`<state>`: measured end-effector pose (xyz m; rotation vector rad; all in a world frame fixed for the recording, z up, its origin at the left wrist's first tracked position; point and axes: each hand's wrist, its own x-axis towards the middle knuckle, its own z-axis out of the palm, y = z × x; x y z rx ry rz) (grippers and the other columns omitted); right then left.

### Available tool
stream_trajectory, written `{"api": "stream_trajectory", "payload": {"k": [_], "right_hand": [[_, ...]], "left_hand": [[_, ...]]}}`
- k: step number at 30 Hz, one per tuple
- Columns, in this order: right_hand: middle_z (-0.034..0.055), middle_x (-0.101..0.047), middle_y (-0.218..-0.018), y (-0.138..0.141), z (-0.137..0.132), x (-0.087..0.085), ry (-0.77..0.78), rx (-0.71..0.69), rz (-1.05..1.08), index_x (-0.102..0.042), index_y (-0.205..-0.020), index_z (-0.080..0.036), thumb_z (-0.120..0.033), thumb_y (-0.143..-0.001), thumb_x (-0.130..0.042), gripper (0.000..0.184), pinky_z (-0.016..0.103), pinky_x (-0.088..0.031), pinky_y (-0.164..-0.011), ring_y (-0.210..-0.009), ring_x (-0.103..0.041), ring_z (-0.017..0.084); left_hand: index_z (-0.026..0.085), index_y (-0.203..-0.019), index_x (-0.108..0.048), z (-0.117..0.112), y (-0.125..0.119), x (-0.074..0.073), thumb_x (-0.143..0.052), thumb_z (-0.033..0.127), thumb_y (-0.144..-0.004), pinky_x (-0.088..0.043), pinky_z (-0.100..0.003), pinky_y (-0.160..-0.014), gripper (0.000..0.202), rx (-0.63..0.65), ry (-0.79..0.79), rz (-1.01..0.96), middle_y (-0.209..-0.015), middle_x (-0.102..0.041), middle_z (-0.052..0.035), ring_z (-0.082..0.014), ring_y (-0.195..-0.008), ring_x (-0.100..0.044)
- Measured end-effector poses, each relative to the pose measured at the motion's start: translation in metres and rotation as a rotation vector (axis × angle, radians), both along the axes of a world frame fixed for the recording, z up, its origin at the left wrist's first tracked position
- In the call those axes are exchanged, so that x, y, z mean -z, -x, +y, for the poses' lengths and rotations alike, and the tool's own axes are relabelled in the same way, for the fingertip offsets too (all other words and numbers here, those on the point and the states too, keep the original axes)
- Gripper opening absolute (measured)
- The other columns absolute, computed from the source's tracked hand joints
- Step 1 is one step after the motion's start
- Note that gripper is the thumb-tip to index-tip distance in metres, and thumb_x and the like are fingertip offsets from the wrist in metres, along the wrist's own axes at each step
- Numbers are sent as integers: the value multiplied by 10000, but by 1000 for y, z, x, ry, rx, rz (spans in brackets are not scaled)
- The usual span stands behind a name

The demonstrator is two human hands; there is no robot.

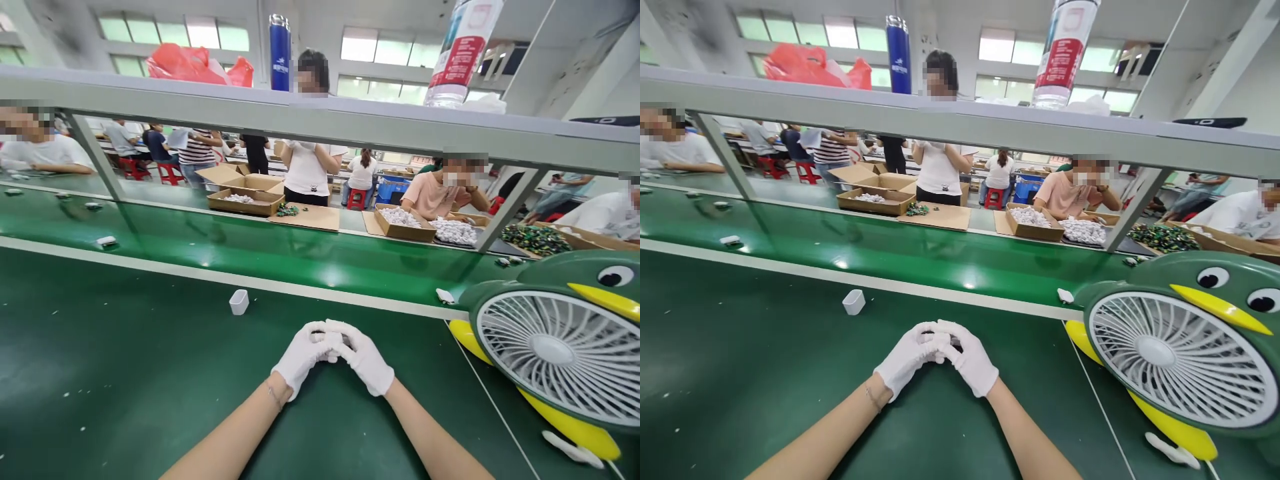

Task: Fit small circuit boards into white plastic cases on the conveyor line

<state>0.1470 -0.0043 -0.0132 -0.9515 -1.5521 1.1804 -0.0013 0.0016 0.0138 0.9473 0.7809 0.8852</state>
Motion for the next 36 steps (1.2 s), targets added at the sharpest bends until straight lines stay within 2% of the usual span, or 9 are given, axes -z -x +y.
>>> {"api": "stream_trajectory", "payload": {"k": [4,6,11,16,21,26,30,33,36], "right_hand": [[66,-532,-1134,5,-1,4,-41,161,45,-570,-1037,-222,-314,-772,-543,281,344,-409,-895,-1015,-511,196],[65,-543,-1115,6,1,5,-29,229,85,-570,-1034,-219,-298,-766,-554,280,340,-403,-899,-1009,-514,194],[78,-576,-1080,7,10,5,148,128,303,-615,-979,-192,-371,-752,-559,295,372,-395,-895,-1004,-520,221],[102,-617,-1006,1,15,3,342,79,628,-644,-931,-156,-520,-793,-417,450,397,-381,-900,-959,-558,222],[98,-654,-799,2,8,3,224,124,256,-668,-775,-137,-545,-786,-400,489,348,-456,-705,-732,-607,211],[71,-644,-753,4,8,8,47,498,7,-646,-684,-180,-547,-789,-387,461,327,-445,-693,-708,-589,194],[103,-647,-772,-1,18,9,229,278,199,-660,-751,-145,-629,-766,-321,591,342,-451,-713,-727,-598,207],[124,-609,-1006,-6,19,2,319,52,436,-596,-1021,-141,-637,-778,-259,647,352,-452,-741,-833,-589,213],[84,-474,-1231,-5,11,-3,240,-67,398,-403,-1244,-242,-506,-763,-465,552,342,-442,-785,-925,-556,197]], "left_hand": [[136,-894,-574,-2,1,-3,-544,391,-753,-427,-283,-732,292,132,119,-224,-867,-588,-85,-149,-781,-545],[153,-942,-558,-5,-4,-2,-565,350,-749,-417,-309,-800,276,130,119,-266,-957,-576,-86,-161,-858,-545],[145,-905,-538,-2,-9,7,-658,271,-680,-421,-330,-789,284,-68,-37,-122,-876,-586,-68,-158,-811,-549],[113,-970,-573,-2,-8,6,-615,310,-710,-411,-272,-664,328,134,-199,102,-830,-584,-81,-136,-713,-517],[127,-967,-608,-12,-23,15,-609,308,-697,-383,-238,-591,325,172,-315,279,-736,-581,-44,-110,-612,-465],[122,-956,-612,-17,-33,24,-595,351,-705,-363,-220,-558,340,31,-305,316,-685,-577,-36,-105,-590,-444],[111,-1020,-561,-17,-36,16,-624,379,-676,-391,-223,-516,441,49,-235,243,-642,-558,-28,-103,-544,-472],[125,-1154,-437,-15,-32,8,-627,400,-670,-416,-235,-463,588,18,-131,153,-630,-547,-18,-121,-508,-513],[138,-1129,-456,-10,-21,4,-583,437,-705,-428,-228,-447,534,-45,-92,82,-688,-551,-35,-118,-510,-532]]}}
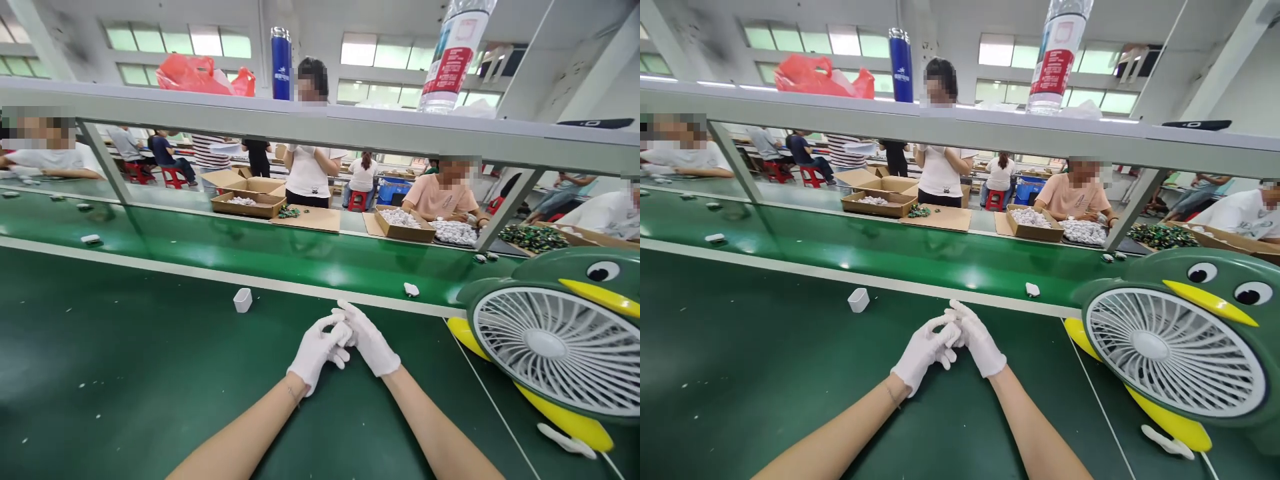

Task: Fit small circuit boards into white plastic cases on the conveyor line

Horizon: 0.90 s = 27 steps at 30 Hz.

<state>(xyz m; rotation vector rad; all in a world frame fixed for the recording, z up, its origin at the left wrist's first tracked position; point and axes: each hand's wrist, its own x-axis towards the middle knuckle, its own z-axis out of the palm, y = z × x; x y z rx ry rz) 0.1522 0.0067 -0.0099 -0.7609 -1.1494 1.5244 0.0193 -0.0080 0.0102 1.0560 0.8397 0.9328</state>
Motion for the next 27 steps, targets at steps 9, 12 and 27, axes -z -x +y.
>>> {"api": "stream_trajectory", "payload": {"k": [9,12,27], "right_hand": [[58,-530,-1158,12,-5,14,-233,243,-386,-576,-1056,-228,-317,-738,-576,330,382,-387,-924,-1055,-494,208],[67,-551,-1138,8,-5,11,-142,223,-302,-556,-1093,-212,-346,-748,-570,371,403,-380,-939,-1037,-516,215],[15,-164,-1412,35,-27,4,-805,518,-1052,-313,-1310,-284,-420,-676,-590,705,497,-222,-1011,-1275,-142,329]], "left_hand": [[59,-907,-579,17,23,9,-317,693,-714,-491,-353,-589,712,138,186,3,-712,-631,-156,-202,-574,-597],[48,-885,-576,22,23,12,-303,707,-705,-481,-330,-545,735,45,142,47,-731,-634,-171,-196,-550,-588],[96,-1175,-479,5,19,2,-312,648,-759,-419,-368,-855,712,157,402,-593,-1099,-549,-170,-258,-1003,-530]]}}
